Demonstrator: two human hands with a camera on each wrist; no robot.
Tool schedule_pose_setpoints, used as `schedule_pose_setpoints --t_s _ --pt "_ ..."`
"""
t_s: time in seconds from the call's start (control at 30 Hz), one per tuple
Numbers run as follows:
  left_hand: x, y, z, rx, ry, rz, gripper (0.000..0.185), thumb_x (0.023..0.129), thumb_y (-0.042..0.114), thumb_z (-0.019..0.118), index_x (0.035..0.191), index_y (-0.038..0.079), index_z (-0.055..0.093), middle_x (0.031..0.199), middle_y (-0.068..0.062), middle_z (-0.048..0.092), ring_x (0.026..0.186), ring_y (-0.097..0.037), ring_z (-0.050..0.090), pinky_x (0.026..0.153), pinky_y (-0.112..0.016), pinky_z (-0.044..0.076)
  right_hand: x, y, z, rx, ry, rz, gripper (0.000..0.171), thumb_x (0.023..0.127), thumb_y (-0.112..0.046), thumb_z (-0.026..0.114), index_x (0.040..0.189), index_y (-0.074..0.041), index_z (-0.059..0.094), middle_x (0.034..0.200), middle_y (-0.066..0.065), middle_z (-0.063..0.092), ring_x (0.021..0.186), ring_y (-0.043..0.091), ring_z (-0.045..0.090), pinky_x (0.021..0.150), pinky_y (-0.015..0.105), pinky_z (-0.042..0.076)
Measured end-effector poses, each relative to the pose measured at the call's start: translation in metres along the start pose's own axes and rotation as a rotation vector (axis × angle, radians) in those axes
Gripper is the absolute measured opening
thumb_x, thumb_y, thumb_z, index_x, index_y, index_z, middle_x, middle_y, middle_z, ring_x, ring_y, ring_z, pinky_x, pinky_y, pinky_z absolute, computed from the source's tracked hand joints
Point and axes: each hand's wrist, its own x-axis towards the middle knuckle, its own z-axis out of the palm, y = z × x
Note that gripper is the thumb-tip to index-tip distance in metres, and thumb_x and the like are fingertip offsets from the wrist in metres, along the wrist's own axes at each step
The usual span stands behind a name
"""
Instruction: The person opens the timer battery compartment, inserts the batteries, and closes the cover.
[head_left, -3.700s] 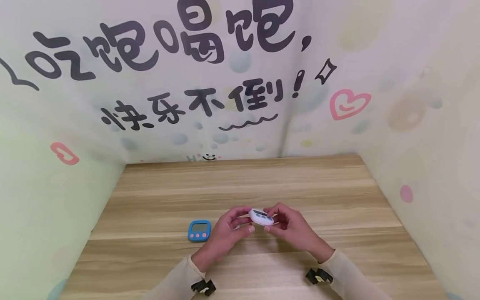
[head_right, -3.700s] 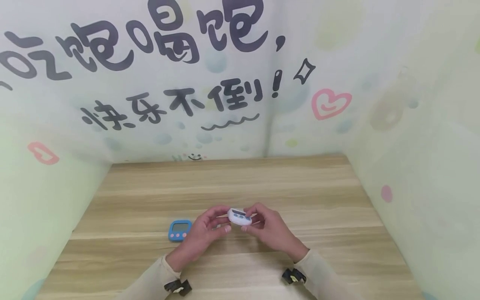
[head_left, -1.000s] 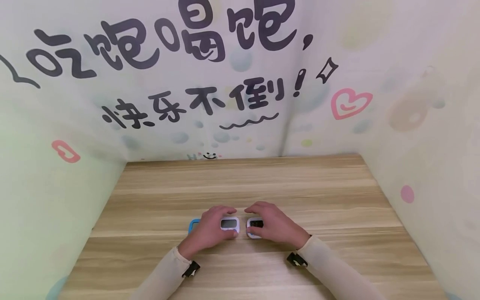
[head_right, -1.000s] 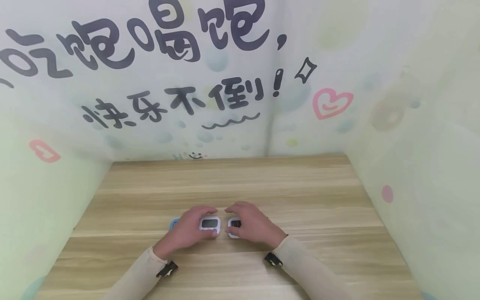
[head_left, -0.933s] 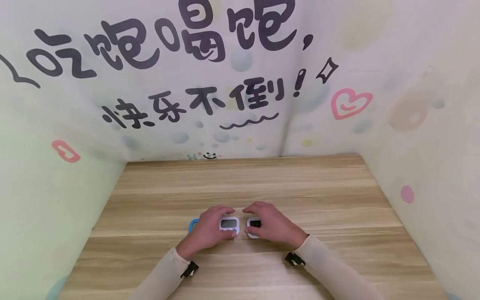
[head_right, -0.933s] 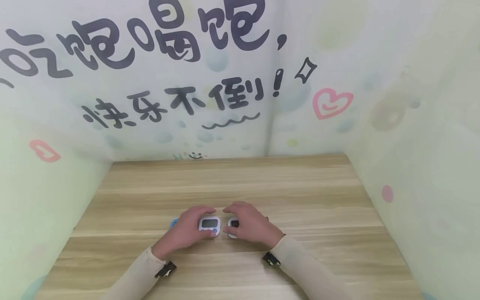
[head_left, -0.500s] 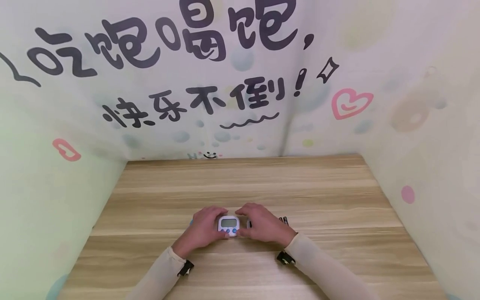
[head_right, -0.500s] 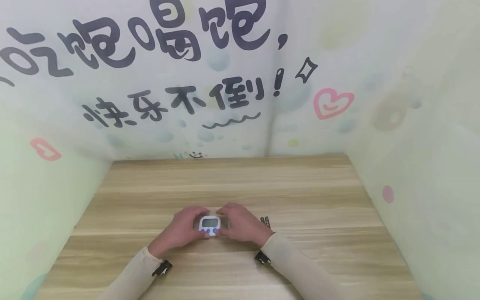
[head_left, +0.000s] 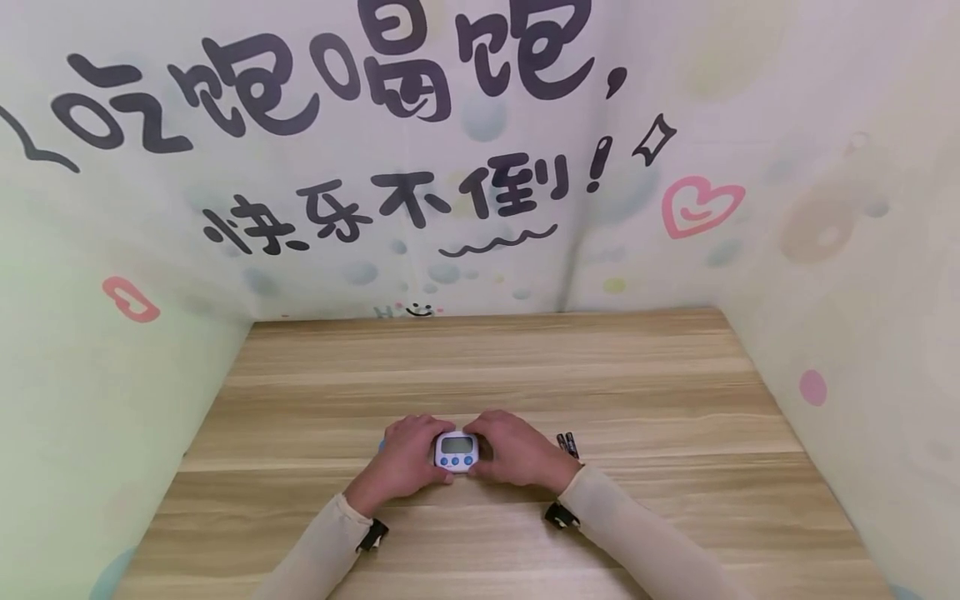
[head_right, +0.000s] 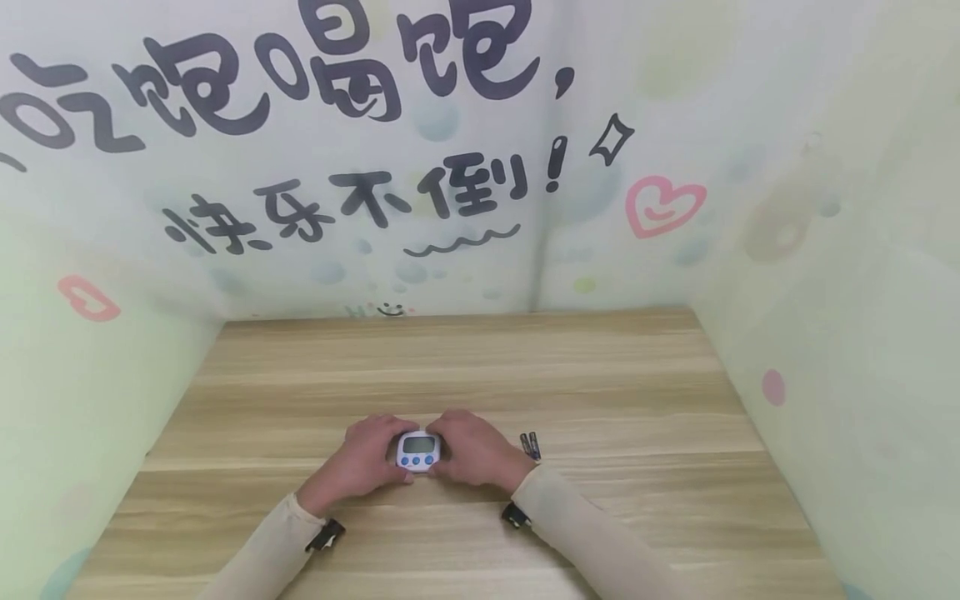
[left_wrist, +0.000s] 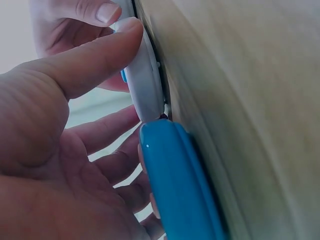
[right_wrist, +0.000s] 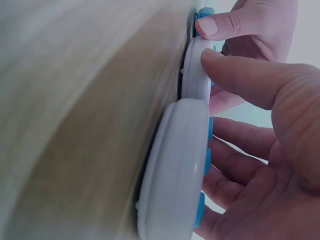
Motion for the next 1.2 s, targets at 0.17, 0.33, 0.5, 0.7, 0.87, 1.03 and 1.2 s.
schedule_pose_setpoints --t_s 0.17,0.33,0.5,0.7,0.87,1.03,1.2 --pt "0.000 0.000 0.000 -0.008 0.002 0.007 0.068 0.069 0.032 0.091 0.127 0.012 0.064 0.119 -0.003 0.065 0.111 -0.025 0.055 0.101 -0.057 0.036 0.000 0.000 -0.001 -0.006 0.005 -0.004 0.054 0.082 -0.039 0.081 0.126 -0.013 0.065 0.116 -0.005 0.065 0.105 0.008 0.058 0.094 0.029 0.051" --pt "-0.001 0.002 -0.003 -0.033 0.017 0.005 0.067 0.069 0.033 0.091 0.128 0.014 0.064 0.119 -0.001 0.065 0.111 -0.022 0.055 0.101 -0.055 0.036 -0.004 -0.003 -0.009 0.008 0.028 -0.016 0.055 0.082 -0.040 0.080 0.127 -0.011 0.065 0.116 -0.003 0.066 0.105 0.009 0.059 0.094 0.031 0.052" --pt "-0.003 0.008 -0.011 -0.068 0.034 0.007 0.067 0.069 0.032 0.091 0.129 0.015 0.064 0.120 0.001 0.065 0.112 -0.020 0.055 0.102 -0.054 0.036 -0.009 -0.007 -0.020 0.028 0.037 -0.018 0.055 0.085 -0.041 0.078 0.130 -0.012 0.063 0.121 -0.003 0.066 0.112 0.012 0.059 0.097 0.034 0.052" --pt "-0.003 0.015 -0.017 -0.150 0.049 0.048 0.068 0.072 0.030 0.090 0.132 0.013 0.062 0.122 0.000 0.063 0.112 -0.021 0.059 0.099 -0.048 0.046 -0.019 -0.009 -0.033 0.101 0.065 -0.026 0.053 0.087 -0.039 0.076 0.131 -0.013 0.062 0.127 -0.002 0.064 0.116 0.016 0.059 0.099 0.038 0.052" --pt "-0.001 0.018 -0.017 -0.253 0.045 0.072 0.069 0.075 0.030 0.088 0.136 0.015 0.059 0.121 0.004 0.060 0.107 -0.013 0.059 0.090 -0.038 0.053 -0.028 -0.003 -0.040 0.144 0.101 -0.030 0.053 0.087 -0.037 0.076 0.132 -0.014 0.060 0.128 -0.002 0.063 0.113 0.017 0.062 0.095 0.037 0.054" --pt "0.001 0.027 -0.019 -0.348 0.054 0.090 0.067 0.076 0.028 0.087 0.136 0.013 0.059 0.125 0.003 0.059 0.105 -0.014 0.059 0.093 -0.041 0.056 -0.035 0.002 -0.047 0.207 0.125 -0.028 0.051 0.087 -0.034 0.077 0.132 -0.015 0.060 0.125 -0.005 0.063 0.104 0.014 0.063 0.089 0.033 0.057" --pt "0.002 0.036 -0.019 -0.400 0.065 0.075 0.066 0.078 0.028 0.086 0.136 0.016 0.058 0.128 0.002 0.057 0.103 -0.013 0.061 0.092 -0.038 0.058 -0.041 0.002 -0.055 0.289 0.142 -0.011 0.051 0.088 -0.031 0.077 0.133 -0.016 0.060 0.122 -0.008 0.062 0.102 0.008 0.064 0.087 0.026 0.058"
